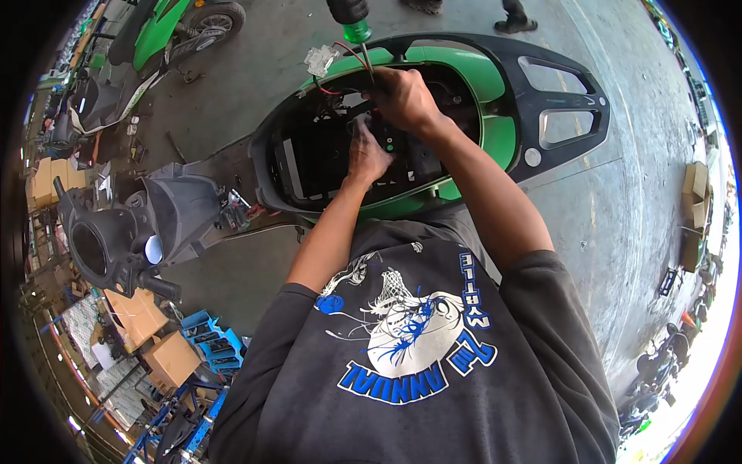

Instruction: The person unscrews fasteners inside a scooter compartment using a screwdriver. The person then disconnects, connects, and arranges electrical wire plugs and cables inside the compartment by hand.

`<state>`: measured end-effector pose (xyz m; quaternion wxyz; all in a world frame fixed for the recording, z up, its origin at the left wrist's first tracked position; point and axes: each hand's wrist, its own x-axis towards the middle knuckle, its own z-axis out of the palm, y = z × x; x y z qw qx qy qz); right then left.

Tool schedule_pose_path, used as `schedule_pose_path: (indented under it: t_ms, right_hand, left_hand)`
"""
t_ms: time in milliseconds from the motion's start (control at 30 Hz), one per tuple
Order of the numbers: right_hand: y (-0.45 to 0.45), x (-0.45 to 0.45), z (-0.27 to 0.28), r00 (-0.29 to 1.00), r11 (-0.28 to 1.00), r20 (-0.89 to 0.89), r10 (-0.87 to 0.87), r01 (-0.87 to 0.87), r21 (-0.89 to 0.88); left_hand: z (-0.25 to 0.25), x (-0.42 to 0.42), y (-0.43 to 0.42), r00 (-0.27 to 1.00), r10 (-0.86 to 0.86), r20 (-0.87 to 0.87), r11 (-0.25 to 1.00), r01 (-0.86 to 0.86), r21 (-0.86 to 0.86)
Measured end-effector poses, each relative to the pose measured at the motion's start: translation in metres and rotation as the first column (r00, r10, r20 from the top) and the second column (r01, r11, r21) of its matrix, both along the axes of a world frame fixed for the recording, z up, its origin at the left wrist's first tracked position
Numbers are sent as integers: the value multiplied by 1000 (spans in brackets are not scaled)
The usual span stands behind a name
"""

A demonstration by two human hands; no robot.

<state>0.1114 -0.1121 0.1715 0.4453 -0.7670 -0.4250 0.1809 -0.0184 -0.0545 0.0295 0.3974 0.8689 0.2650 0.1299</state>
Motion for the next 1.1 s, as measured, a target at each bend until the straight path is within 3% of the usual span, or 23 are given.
schedule_pose_path:
  t_ms: [33, 133, 267, 333, 400, 467, 500, 600, 667, 833, 933, 1100]
  right_hand:
    - [1, -3, 4, 997, 998, 41, -58, 59, -25]
    - [8, -4, -10, 979, 994, 172, -111, 110, 17]
    - [7, 10, -16, 1000, 998, 11, -28, 29, -47]
    - [4, 8, -12, 999, 997, 29, -34, 36, -71]
    - [4, 7, -15, 999, 998, 23, -44, 45, -41]
    - [6, 6, -8, 998, 998, -51, -45, 43, -54]
    - [7, 6, 0, 998, 992, -48, -44, 38, -124]
    - [8, 13, -1, 1000, 992, -13, 26, -28, -120]
    - [8, 15, -5, 999, 994, 3, 47, -46, -102]
    - [5, 20, -11, 993, 984, 28, 113, -107, -143]
    - [4, 14, -19, 999, 999, 17, 41, -41, -12]
    - [10, -4, -20, 991, 994, 88, -98, 101, -33]
  left_hand:
    - [1, 0, -1, 999, 41, 32, 994, -37, -108]
    - [3, 0, -6, 992, 113, 51, 971, -99, -217]
    - [-3, -4, -7, 991, 117, 59, 963, -99, -250]
    - [2, -9, -12, 999, -37, 20, 986, 34, 166]
    - [14, -13, -28, 959, -35, -281, 931, 133, 339]
    - [-6, -9, -40, 960, 53, -274, 837, 108, 537]
    - [-3, -9, -41, 957, 67, -281, 837, 100, 538]
    - [8, -8, -34, 961, 60, -270, 873, 80, 481]
    - [15, -11, -19, 980, -24, -196, 973, 68, 220]
    - [11, -7, -4, 996, -38, -87, 980, 54, 194]
    - [9, -7, -4, 998, -41, -53, 992, 47, 117]
    - [13, -10, -6, 988, -90, -122, 993, 98, 60]
